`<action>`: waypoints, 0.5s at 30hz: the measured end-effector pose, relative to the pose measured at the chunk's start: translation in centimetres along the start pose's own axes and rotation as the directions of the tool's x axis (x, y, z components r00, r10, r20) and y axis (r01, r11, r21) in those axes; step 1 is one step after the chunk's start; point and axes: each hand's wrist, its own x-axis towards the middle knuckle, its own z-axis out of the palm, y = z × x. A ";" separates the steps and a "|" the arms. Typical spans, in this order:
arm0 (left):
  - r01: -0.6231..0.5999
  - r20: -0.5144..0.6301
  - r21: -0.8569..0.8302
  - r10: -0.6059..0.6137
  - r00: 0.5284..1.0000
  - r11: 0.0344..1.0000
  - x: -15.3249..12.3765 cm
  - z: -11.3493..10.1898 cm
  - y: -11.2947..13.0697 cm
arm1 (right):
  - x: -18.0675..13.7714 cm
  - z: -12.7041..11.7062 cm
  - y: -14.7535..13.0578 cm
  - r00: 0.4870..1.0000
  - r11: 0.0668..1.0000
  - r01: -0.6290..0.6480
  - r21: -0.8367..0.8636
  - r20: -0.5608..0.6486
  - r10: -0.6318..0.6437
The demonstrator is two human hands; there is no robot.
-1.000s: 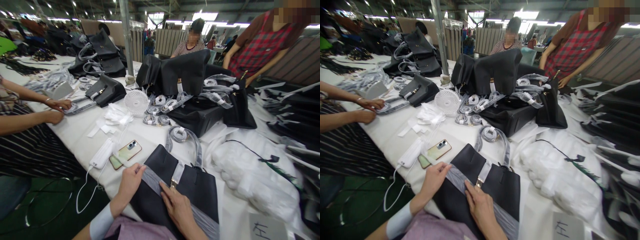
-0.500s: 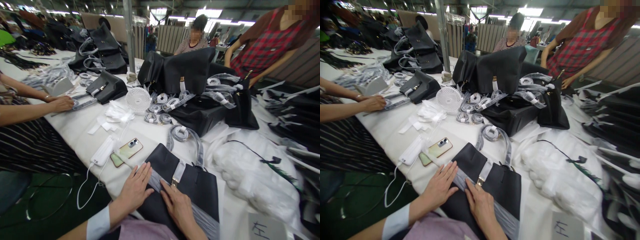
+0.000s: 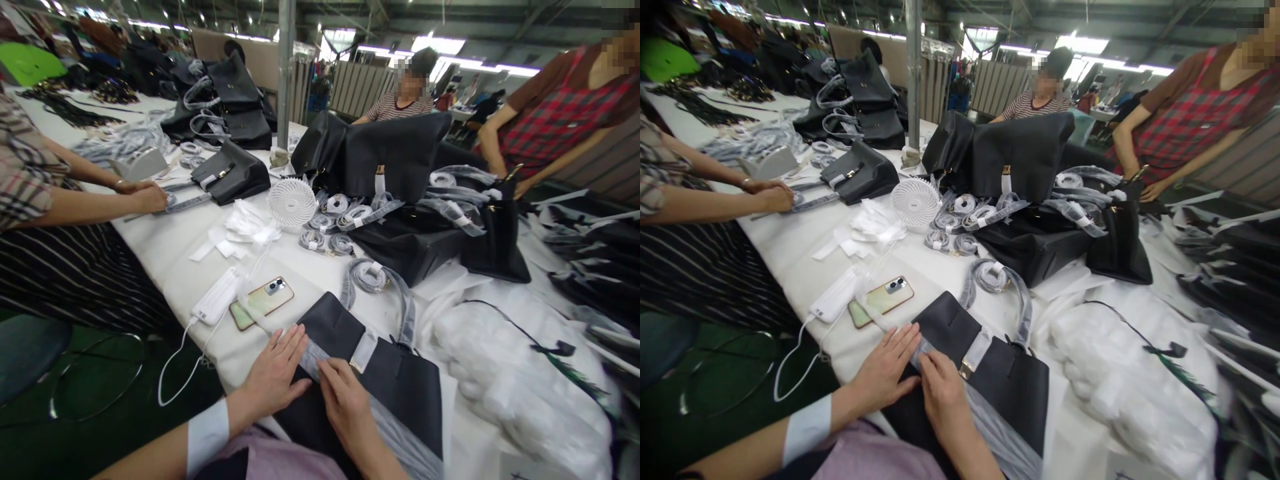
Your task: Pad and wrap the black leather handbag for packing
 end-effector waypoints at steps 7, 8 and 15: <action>0.048 -0.127 -0.478 -0.122 0.984 0.877 -1.4 0.1 -1.2 | 1.3 3.7 1.0 0.988 0.990 0.140 -0.001 0.063 -0.139; 0.156 -0.139 -0.622 -0.304 0.942 0.768 -1.7 0.3 -1.5 | 1.3 3.8 1.1 0.989 0.991 0.132 -0.004 0.069 -0.131; 0.392 0.415 -0.892 -0.747 0.520 -0.223 -0.6 0.4 -3.6 | 1.0 3.8 1.4 0.987 0.990 0.141 -0.024 0.078 -0.138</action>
